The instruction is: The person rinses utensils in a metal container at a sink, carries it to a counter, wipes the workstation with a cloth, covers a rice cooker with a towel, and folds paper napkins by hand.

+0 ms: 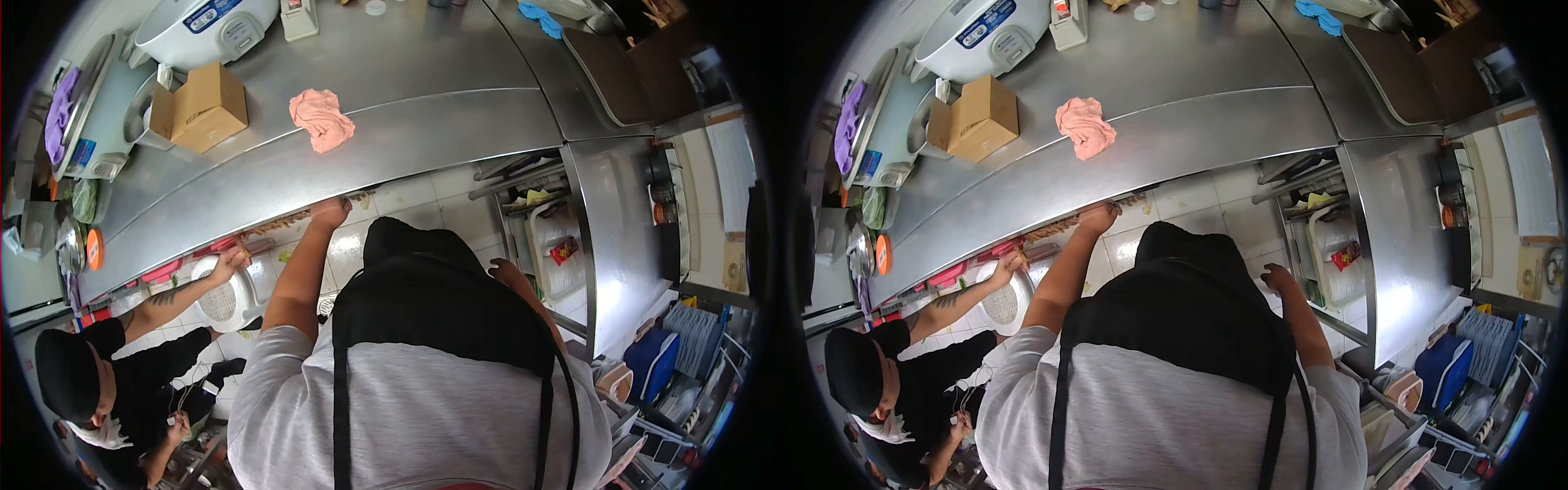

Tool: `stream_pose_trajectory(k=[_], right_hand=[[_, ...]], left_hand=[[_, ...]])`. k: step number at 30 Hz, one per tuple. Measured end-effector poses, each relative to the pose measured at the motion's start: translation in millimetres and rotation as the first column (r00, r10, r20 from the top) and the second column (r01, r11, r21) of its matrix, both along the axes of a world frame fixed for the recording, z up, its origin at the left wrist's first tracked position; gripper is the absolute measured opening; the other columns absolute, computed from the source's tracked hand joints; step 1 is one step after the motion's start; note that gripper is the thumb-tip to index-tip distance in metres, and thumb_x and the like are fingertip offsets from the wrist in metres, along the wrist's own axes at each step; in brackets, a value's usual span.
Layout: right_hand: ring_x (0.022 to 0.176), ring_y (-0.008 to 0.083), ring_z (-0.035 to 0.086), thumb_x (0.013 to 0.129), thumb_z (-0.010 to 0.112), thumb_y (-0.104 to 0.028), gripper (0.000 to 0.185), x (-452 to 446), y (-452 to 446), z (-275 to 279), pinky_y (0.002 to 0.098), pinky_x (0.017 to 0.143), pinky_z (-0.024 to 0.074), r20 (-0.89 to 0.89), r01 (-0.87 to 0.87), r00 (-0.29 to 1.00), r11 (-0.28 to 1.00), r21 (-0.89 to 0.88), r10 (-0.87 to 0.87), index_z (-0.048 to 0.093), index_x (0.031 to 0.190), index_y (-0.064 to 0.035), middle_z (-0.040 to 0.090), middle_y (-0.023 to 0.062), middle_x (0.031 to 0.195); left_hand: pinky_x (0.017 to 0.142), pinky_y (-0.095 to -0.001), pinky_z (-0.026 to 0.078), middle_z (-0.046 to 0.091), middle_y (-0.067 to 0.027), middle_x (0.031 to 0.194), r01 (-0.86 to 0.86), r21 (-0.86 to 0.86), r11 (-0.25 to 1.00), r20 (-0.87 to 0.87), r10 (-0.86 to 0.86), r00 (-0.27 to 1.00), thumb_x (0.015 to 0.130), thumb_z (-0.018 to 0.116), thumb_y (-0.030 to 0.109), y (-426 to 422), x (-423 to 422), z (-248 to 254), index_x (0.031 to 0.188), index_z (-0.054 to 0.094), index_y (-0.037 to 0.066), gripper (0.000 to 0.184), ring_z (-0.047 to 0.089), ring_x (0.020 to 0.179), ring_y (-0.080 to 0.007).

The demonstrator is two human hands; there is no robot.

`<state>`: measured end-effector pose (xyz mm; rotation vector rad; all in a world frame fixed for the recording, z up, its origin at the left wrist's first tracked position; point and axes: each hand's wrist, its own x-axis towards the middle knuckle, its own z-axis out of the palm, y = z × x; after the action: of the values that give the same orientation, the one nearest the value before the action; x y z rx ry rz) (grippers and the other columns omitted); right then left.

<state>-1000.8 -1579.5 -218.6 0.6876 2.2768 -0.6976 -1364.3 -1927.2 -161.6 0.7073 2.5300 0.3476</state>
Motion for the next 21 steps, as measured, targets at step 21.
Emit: stream_pose_trajectory(k=[21], right_hand=[[0.095, 0.0271, 0.051, 0.074, 0.050, -0.024, 0.038, -67.4, -37.7, 41.2, 0.0325, 0.082, 0.0398, -0.149, 0.020, 0.988, 0.988, -0.155, -0.043, 0.052, 0.105, -0.0023, 0.053, 0.0166, 0.104]], left_hand=[[0.064, -0.0308, 0.044, 0.058, -0.0126, 0.067, -0.188, 0.246, 0.951, 0.469, 0.053, 0.882, 0.074, 0.054, 0.031, -2.4, 22.6, 33.8, 0.080, 0.061, 0.003, 0.029, 0.057, 0.065, -0.0203]])
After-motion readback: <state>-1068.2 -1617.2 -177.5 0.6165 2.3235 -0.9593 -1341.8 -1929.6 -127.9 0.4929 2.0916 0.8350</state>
